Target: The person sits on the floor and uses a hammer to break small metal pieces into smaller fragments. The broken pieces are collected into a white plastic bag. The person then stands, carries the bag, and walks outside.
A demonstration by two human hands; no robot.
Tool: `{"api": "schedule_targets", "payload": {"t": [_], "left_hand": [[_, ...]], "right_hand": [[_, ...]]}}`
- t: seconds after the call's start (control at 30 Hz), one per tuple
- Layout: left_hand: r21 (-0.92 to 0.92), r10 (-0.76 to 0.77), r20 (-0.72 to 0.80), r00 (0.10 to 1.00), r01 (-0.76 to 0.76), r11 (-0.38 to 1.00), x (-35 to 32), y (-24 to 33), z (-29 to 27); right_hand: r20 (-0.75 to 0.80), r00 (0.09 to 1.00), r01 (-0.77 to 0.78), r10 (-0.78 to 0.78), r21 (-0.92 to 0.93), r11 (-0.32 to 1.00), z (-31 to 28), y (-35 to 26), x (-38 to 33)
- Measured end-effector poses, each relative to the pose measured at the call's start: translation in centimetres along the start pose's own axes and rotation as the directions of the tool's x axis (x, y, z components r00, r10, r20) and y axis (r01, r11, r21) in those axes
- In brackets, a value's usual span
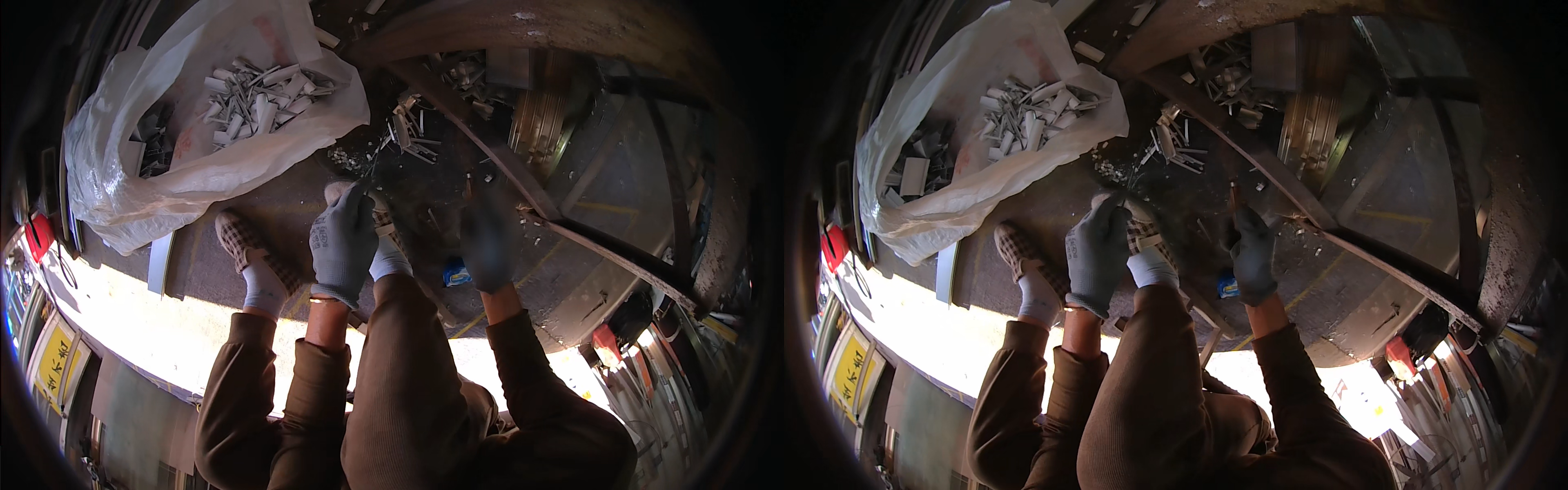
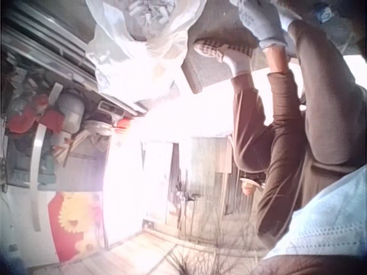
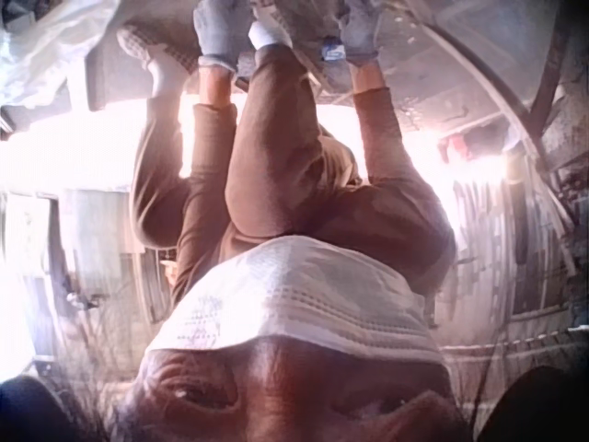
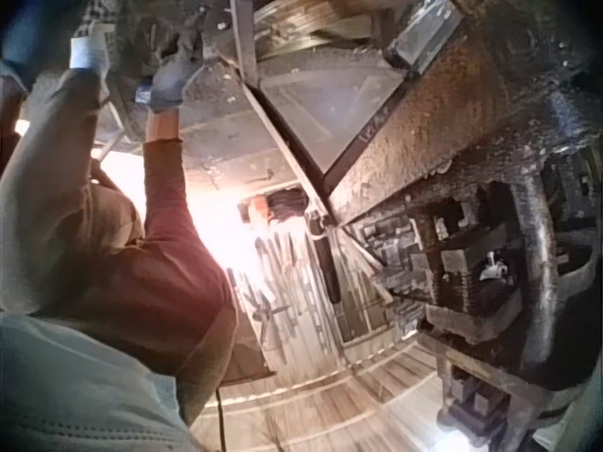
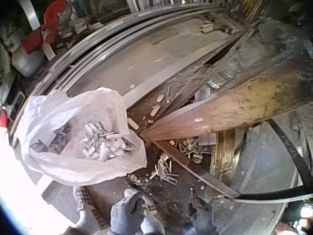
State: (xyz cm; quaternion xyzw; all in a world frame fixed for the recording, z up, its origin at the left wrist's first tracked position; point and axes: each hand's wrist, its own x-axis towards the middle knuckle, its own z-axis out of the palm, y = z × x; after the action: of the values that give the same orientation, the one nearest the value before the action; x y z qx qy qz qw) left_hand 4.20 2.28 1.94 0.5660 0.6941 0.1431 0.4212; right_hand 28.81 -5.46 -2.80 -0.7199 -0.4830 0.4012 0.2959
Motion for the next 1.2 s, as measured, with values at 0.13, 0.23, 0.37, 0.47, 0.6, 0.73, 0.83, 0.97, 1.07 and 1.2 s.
{"api": "schedule_targets", "payload": {"t": [0.13, 0.23, 0.37, 0.47, 0.6, 0.73, 0.83, 0.97, 1.07, 1.2], "left_hand": [[0.022, 0.136, -0.091, 0.987, -0.134, 0.991, 3.0, 0.8, 1.9], [-0.079, 0.183, -0.1, 0.978, -0.192, 0.978, 5.9, 1.9, 4.0], [-0.179, 0.155, -0.157, 0.975, -0.182, 0.967, 9.7, 2.3, 6.6], [-0.136, 0.215, -0.094, 0.972, -0.227, 0.964, 11.2, 2.8, 8.1], [0.039, 0.126, 0.162, 0.979, -0.134, 0.99, 9.8, 2.3, 5.2], [0.102, 0.008, 0.293, 0.956, -0.04, 0.994, 5.5, 2.3, 2.1], [-0.025, 0.126, 0.073, 0.989, -0.125, 0.992, 3.5, 1.3, 2.4], [-0.201, 0.23, -0.113, 0.967, -0.248, 0.948, 6.1, 2.2, 5.2], [-0.277, 0.159, 0.01, 0.987, -0.15, 0.949, 9.2, 3.8, 8.0], [-0.155, 0.213, 0.074, 0.974, -0.199, 0.968, 10.7, 3.4, 8.7]], "right_hand": [[-0.067, 0.898, -0.243, 0.436, 0.75, 0.616, 1.6, 1.0, 1.0], [0.065, 0.858, -0.188, 0.51, 0.963, 0.194, 3.1, 5.7, 2.3], [0.083, 0.814, -0.207, 0.575, 0.966, 0.153, 5.9, 5.0, 5.8], [0.07, 0.895, -0.235, 0.44, 0.913, 0.333, 5.9, 6.6, 6.5], [0.15, 0.883, -0.397, 0.446, 0.746, 0.535, 4.9, 3.5, 5.5], [0.264, 0.854, -0.474, 0.448, 0.749, 0.462, 3.3, 2.0, 1.1], [0.207, 0.841, -0.489, 0.5, 0.686, 0.538, 1.8, 0.6, 0.0], [0.099, 0.932, -0.26, 0.35, 0.855, 0.449, 3.3, 5.3, 2.9], [-0.369, 0.915, 0.107, -0.161, -0.162, 0.981, 5.6, 12.9, 7.2], [-0.232, 0.95, -0.014, 0.208, 0.635, 0.772, 7.5, 10.5, 8.4]]}}
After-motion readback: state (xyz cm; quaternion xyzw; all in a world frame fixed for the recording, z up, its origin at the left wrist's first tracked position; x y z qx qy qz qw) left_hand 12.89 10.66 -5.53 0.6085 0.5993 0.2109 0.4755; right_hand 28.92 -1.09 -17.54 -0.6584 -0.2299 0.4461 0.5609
